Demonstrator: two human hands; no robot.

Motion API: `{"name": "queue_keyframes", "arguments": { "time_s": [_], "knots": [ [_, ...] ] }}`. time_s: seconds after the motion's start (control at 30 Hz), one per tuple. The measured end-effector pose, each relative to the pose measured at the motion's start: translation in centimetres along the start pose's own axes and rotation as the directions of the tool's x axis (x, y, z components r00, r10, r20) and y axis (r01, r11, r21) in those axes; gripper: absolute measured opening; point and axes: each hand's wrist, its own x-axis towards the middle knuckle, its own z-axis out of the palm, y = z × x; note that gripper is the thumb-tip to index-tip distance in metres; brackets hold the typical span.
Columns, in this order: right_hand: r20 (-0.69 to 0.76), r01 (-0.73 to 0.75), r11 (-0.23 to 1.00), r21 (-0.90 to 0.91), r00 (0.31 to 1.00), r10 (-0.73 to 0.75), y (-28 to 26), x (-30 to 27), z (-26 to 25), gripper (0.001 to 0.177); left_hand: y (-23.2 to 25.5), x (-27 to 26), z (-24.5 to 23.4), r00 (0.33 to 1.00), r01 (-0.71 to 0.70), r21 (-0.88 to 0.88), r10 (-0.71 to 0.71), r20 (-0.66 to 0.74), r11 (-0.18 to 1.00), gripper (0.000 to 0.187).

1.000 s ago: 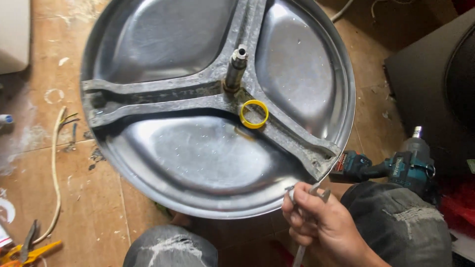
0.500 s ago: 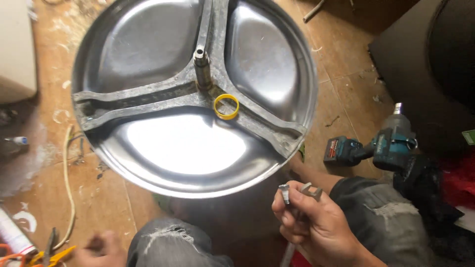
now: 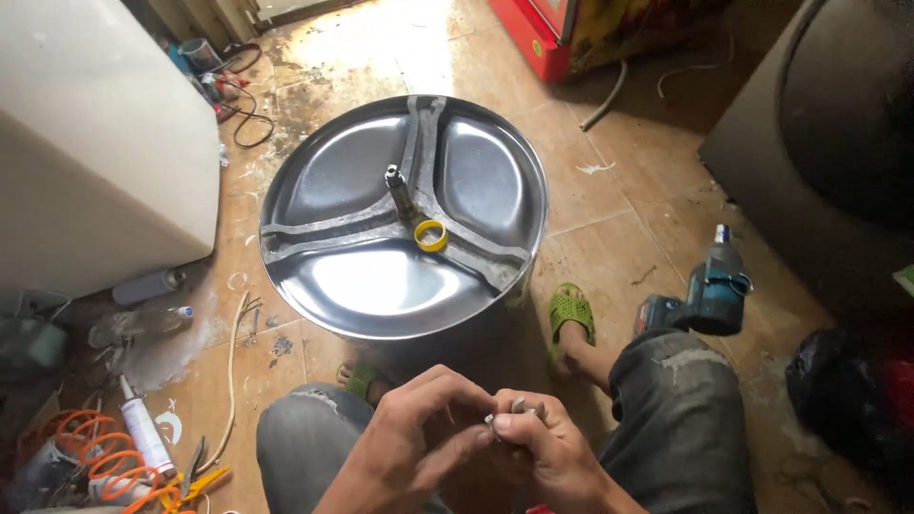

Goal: Wrapping thread seal tape around a bolt and then threading it into a washing machine drum spider.

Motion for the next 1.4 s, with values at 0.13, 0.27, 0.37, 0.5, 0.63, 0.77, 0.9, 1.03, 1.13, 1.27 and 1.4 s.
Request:
{"name": "queue_keyframes", "arguments": {
  "time_s": [0.13,0.27,0.37,0.5,0.63,0.77,0.9,1.03,1.13,1.27,1.4],
  "knots": [
    [-0.088,-0.031,0.997,-0.075,0.996,0.024,0.0,-1.7,-0.1,0.020,1.1,-0.1,0.3,0.974,0.199,-0.061,-0.191,0.123,0.978,0.014],
    [-0.167,-0.092,0.990,-0.111,0.983,0.072,-3.0,-2.6,2.2,0.034,1.3,0.0,0.0,0.962,0.265,-0.240,-0.240,0.128,0.934,0.013],
    [-0.261,0.167,0.852,-0.496,0.907,-0.330,-5.1,-3.1,2.0,0.026,0.1,0.9,0.0,0.989,0.136,-0.544,-0.143,0.028,0.828,0.019],
    [0.110,0.455,0.414,-0.788,0.766,-0.634,-8.8,-3.4,3.1,0.035,0.0,2.6,0.3,0.933,0.333,-0.560,-0.351,0.079,0.759,0.020],
    [0.341,0.540,0.262,-0.800,0.768,-0.543,-11.3,-2.3,3.1,0.039,-0.7,3.8,0.7,0.948,0.311,-0.629,-0.283,0.149,0.712,0.038],
    [0.463,0.588,0.204,-0.782,0.769,-0.440,-12.0,-2.0,3.2,0.026,-0.1,4.7,0.0,0.889,0.457,-0.540,-0.338,0.309,0.707,0.056],
    [0.448,0.581,0.158,-0.798,0.749,-0.488,-11.6,-0.9,2.8,0.018,-0.4,5.2,0.6,0.916,0.400,-0.487,-0.329,0.229,0.776,0.050],
    [0.343,0.513,0.198,-0.835,0.768,-0.542,-10.3,0.1,1.5,0.022,-0.7,6.0,1.1,0.916,0.397,-0.294,-0.396,0.066,0.869,0.045],
    [0.152,0.395,0.297,-0.869,0.786,-0.599,-8.8,1.5,-0.1,0.021,-1.9,7.5,1.2,0.908,0.412,-0.198,-0.418,0.011,0.889,0.039],
    [-0.200,0.145,0.430,-0.891,0.726,-0.658,-7.3,6.3,-6.1,0.026,-9.5,10.8,1.0,0.949,0.307,0.037,-0.303,-0.087,0.951,0.038],
    [-0.391,0.167,0.588,-0.792,0.601,-0.697,-4.9,10.6,-10.3,0.019,-16.6,14.1,2.7,0.973,0.229,0.257,-0.218,-0.073,0.939,0.029]
  ]
}}
